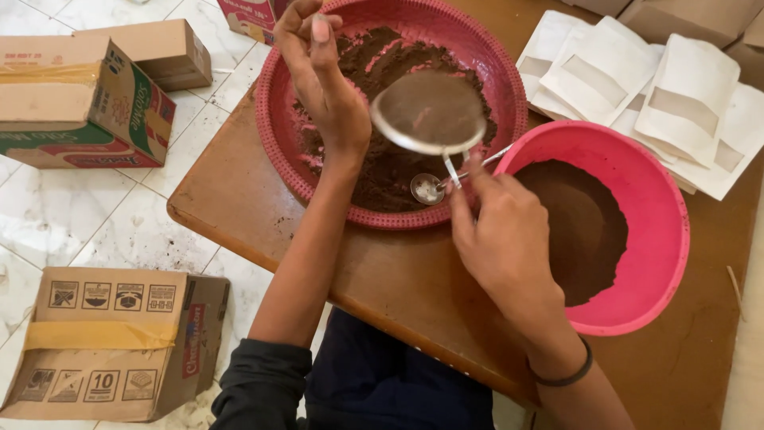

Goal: Sifting coffee grounds from a tray into a bowl using a hand sieve and a spoon

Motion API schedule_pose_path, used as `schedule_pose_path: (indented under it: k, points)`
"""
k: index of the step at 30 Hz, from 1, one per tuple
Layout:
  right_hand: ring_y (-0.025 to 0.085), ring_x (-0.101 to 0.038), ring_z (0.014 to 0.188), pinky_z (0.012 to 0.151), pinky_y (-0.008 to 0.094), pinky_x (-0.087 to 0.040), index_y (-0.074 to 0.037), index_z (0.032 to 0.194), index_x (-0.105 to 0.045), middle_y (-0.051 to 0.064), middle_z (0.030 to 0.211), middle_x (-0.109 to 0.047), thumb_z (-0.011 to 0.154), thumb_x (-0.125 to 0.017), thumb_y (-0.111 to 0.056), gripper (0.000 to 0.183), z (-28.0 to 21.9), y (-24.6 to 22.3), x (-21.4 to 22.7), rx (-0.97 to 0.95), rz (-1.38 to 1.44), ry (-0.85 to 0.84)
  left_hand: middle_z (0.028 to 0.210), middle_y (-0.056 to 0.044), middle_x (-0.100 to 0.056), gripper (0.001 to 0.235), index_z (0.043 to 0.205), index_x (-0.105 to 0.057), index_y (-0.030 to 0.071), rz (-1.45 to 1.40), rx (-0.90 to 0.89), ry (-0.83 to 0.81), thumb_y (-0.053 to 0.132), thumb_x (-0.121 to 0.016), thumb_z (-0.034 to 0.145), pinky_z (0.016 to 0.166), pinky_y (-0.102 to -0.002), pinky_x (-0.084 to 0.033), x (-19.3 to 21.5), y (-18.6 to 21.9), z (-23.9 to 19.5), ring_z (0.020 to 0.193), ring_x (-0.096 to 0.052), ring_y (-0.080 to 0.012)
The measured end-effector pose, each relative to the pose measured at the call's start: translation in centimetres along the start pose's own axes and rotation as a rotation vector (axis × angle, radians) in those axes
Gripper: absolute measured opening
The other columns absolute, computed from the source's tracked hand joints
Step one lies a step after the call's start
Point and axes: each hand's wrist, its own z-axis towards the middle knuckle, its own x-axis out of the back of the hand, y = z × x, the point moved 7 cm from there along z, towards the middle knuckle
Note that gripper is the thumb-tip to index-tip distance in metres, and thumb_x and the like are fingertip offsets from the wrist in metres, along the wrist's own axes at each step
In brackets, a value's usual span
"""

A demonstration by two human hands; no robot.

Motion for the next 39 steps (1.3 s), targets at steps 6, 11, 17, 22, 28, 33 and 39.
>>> schedule_pose_path:
  k: [6,11,17,22,28,33,39]
  points:
    - [0.042,-0.062,0.07,0.068,0.052,-0.044,0.002,0.132,-0.068,0.021,0.074,-0.063,0.1,-0.061,-0.025,0.043,0.1,0.0,0.3,0.057,0.059,-0.006,0.112,-0.007,-0.056,0.041,0.128,-0.053,0.013,0.018,-0.006,-0.022,0.047,-0.051,0.105,0.1,-0.034,-0.053,-0.3,-0.1,-0.1,0.106,-0.059,-0.0179]
    - [0.04,-0.062,0.071,0.07,0.05,-0.045,0.005,0.131,-0.068,0.02,0.077,-0.065,0.099,-0.062,-0.023,0.042,0.0,-0.1,0.4,0.076,0.115,0.008,0.113,-0.005,-0.054,0.039,0.126,-0.053,0.012,0.001,-0.021,-0.01,0.045,-0.05,0.106,0.097,-0.031,-0.051,-0.5,0.7,-0.1,0.103,-0.058,-0.0164]
    - [0.04,-0.063,0.075,0.073,0.05,-0.046,0.008,0.13,-0.067,0.021,0.081,-0.068,0.099,-0.063,-0.022,0.043,-0.2,-0.4,0.2,0.106,0.128,0.017,0.112,-0.006,-0.058,0.041,0.126,-0.054,0.01,-0.021,0.003,0.0,0.045,-0.054,0.103,0.096,-0.033,-0.052,-0.5,0.7,-0.3,0.102,-0.06,-0.0162]
    - [0.036,-0.068,0.078,0.075,0.046,-0.049,0.007,0.13,-0.067,0.024,0.094,-0.072,0.099,-0.063,-0.021,0.042,-0.3,-0.7,0.9,0.052,0.211,0.057,0.091,0.002,-0.056,0.023,0.107,-0.055,0.015,0.29,-0.06,-0.011,0.038,-0.053,0.105,0.067,-0.025,-0.044,0.5,5.1,-1.8,0.076,-0.049,-0.0101]
    - [0.027,-0.065,0.034,0.027,0.035,-0.055,-0.002,0.116,-0.073,0.021,0.061,-0.068,0.1,-0.057,-0.017,0.027,-1.0,-0.7,-0.5,-0.45,0.899,-0.095,0.061,-0.003,-0.055,0.032,0.075,-0.064,0.011,0.338,0.099,-0.271,0.027,-0.064,0.103,0.063,-0.027,-0.045,1.8,8.9,-6.1,0.061,-0.051,-0.0116]
    - [0.029,-0.065,0.036,0.029,0.039,-0.057,0.006,0.107,-0.071,0.023,0.057,-0.063,0.102,-0.054,-0.015,0.028,-2.3,-0.6,-1.6,-0.571,1.107,-0.077,0.05,-0.005,-0.057,0.047,0.062,-0.063,0.013,0.482,0.316,-0.472,0.034,-0.065,0.103,0.056,-0.028,-0.046,2.9,9.8,-8.2,0.052,-0.051,-0.0115]
    - [0.028,-0.063,0.034,0.028,0.035,-0.052,0.006,0.095,-0.068,0.022,0.05,-0.058,0.103,-0.055,-0.018,0.028,-3.2,-0.8,-3.1,-0.664,1.217,-0.093,0.07,-0.006,-0.072,0.04,0.086,-0.077,0.014,0.374,0.698,-0.63,0.042,-0.054,0.105,0.072,-0.033,-0.055,2.2,7.4,-12.3,0.072,-0.061,-0.0132]
